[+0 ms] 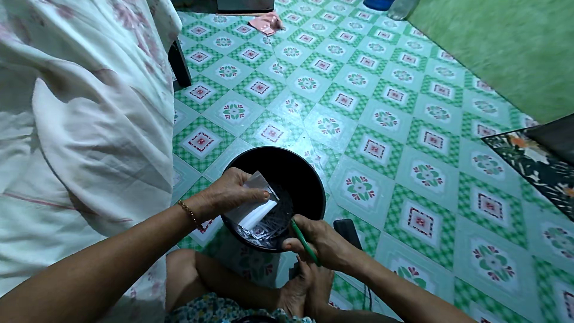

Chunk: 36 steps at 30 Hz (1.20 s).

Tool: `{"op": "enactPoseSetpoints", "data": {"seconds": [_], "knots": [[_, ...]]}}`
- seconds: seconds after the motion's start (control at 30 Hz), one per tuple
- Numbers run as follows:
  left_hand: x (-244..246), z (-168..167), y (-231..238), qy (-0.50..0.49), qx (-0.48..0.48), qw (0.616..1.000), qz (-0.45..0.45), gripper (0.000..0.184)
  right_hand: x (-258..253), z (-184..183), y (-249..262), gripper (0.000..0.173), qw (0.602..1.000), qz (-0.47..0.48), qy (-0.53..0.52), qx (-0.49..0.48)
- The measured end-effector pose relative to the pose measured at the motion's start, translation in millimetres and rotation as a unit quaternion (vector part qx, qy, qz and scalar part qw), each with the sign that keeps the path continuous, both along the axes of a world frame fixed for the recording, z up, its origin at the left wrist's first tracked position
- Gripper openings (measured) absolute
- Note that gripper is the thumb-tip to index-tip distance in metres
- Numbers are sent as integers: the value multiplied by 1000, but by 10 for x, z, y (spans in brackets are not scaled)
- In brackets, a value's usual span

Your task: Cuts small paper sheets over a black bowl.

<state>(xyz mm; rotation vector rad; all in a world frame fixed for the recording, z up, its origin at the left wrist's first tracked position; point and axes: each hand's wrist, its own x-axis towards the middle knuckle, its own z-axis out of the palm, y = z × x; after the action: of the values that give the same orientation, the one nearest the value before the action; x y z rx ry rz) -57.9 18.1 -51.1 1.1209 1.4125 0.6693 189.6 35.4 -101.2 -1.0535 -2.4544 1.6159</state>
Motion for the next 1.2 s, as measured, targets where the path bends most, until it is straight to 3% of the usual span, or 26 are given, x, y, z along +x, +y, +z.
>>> {"op": "enactPoseSetpoints", "data": {"seconds": [0.3, 0.5, 0.67, 0.97, 1.1, 1.2], "knots": [[62, 5, -11, -18, -35, 999, -10, 17, -14, -8, -28, 59, 999, 11, 20, 24], [72, 7, -7, -33, -68, 997, 9, 17, -8, -25, -28, 51, 1000, -2, 23, 10], [95, -22, 0, -56, -97, 994, -16, 21, -16, -11, -19, 57, 1000, 22, 19, 12], [109, -14, 2, -67, -124, 990, -6, 20, -18, -31, -26, 50, 1000, 4, 29, -3], [128, 14, -2, -63, -143, 987, -43, 20, -32, -9, -21, 61, 1000, 22, 14, -4], [127, 12, 1, -64, -147, 986, -40, 21, -35, -19, -25, 60, 999, 20, 22, 13]]}}
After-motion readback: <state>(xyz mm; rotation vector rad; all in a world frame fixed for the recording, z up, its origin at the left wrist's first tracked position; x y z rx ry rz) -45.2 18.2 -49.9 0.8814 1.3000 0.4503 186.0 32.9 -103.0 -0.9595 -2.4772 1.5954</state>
